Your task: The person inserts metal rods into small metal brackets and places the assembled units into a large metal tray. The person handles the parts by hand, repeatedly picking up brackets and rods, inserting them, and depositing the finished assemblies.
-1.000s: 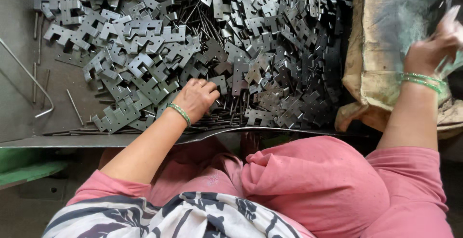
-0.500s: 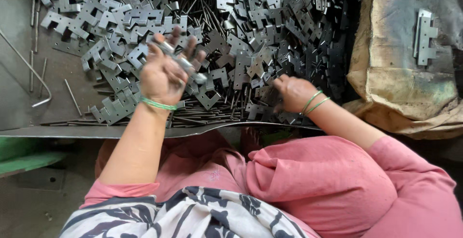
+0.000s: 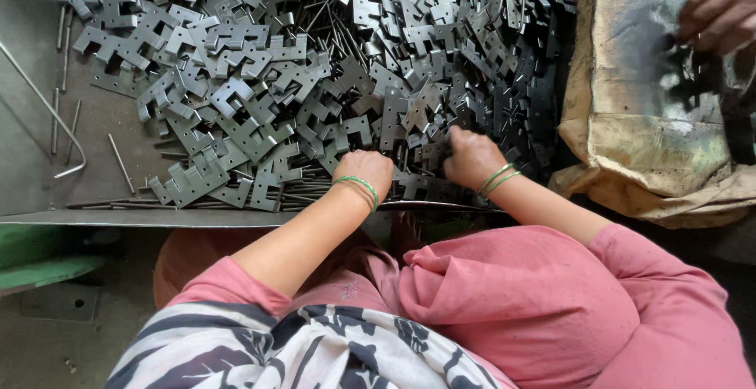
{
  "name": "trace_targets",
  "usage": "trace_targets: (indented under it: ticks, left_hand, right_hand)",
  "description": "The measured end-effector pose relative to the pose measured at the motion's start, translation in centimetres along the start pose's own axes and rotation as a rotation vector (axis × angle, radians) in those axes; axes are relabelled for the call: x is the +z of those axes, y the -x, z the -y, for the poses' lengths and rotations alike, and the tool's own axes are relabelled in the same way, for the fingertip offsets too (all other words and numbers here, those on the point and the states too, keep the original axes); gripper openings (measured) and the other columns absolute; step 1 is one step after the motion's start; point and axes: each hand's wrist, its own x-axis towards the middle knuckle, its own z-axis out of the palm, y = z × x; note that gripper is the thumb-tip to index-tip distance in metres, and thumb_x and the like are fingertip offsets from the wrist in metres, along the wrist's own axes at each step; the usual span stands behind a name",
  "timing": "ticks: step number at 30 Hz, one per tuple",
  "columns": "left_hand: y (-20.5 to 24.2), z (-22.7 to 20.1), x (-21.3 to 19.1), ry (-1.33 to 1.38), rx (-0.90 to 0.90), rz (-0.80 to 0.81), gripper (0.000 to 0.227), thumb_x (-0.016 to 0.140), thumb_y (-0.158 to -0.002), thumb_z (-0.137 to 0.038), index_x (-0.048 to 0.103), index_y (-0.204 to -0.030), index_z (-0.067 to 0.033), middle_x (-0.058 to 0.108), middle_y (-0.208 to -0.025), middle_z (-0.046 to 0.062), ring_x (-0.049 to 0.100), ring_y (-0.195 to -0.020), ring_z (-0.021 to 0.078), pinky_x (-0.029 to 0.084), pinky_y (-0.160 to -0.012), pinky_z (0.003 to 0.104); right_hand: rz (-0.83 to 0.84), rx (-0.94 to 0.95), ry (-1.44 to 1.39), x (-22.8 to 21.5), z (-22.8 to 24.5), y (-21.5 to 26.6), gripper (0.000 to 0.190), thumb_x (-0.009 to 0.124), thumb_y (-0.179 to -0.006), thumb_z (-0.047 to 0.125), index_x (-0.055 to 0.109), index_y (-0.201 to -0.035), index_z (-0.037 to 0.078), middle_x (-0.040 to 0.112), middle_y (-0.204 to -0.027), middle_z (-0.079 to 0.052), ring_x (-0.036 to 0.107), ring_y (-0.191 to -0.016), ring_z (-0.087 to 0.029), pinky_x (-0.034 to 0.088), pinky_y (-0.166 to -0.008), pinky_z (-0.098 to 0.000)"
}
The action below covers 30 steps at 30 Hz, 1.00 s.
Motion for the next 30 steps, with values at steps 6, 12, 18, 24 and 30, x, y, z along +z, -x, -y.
trace_targets:
  ticks: [6,12,18,24,30]
  left_hand:
    - [1.6,0.3,-3.3,0.011,-0.051,-0.051,0.02,0.064,-0.085,-0.016,0.077,-0.099,-0.0089,0.074,-0.104,0.015,0.072,-0.1,0.0328,0.06,-0.083,0.043]
    - [5.1,6.7,-4.2,0.639,-0.069,-0.64,0.014,0.068,-0.088,-0.015,0.072,-0.099,-0.0077,0.075,-0.097,0.012,0.075,-0.089,0.0266,0.06,-0.076,0.04]
    - [2.6,10.3,-4.3,2.452,0.099,-0.708,0.017,0.055,-0.11,-0.014,0.061,-0.118,-0.0005,0.071,-0.107,0.016,0.068,-0.1,0.0282,0.059,-0.089,0.039]
    - [2.7,4.0,-4.5,2.758,0.108,-0.243,0.049,0.046,-0.098,-0.04,0.065,-0.117,0.0012,0.071,-0.111,0.015,0.068,-0.105,0.0295,0.057,-0.094,0.041]
    - [1.1,1.6,-5.2,2.401,-0.153,-0.206,0.056,0.058,-0.102,-0.055,0.055,-0.127,-0.0043,0.065,-0.117,0.012,0.062,-0.109,0.028,0.052,-0.095,0.043]
  right_hand:
    - [-0.049,0.263,-0.697,-4.5,-3.5,-2.8,0.03,0.065,-0.082,0.0,0.069,-0.112,0.001,0.076,-0.103,-0.015,0.074,-0.092,-0.025,0.06,-0.085,-0.0379]
    - [-0.017,0.413,-1.868,-8.1,-3.5,-2.6,0.038,0.056,-0.093,-0.006,0.056,-0.13,0.004,0.07,-0.118,-0.01,0.07,-0.1,-0.021,0.061,-0.089,-0.0436]
    - [0.074,0.326,-1.666,-11.0,2.4,-4.4,0.045,0.058,-0.092,-0.006,0.054,-0.135,0.002,0.07,-0.121,-0.011,0.073,-0.106,-0.021,0.062,-0.091,-0.0404]
    - [0.014,-0.235,-0.917,-12.9,11.6,-3.5,0.064,0.062,-0.092,-0.003,0.043,-0.153,0.005,0.07,-0.127,-0.016,0.073,-0.107,-0.03,0.06,-0.092,-0.0366]
    - [-0.462,-0.781,-0.394,-12.8,12.7,-2.7,0.076,0.061,-0.079,-0.007,0.041,-0.153,0.001,0.065,-0.125,-0.028,0.069,-0.107,-0.039,0.057,-0.091,-0.039]
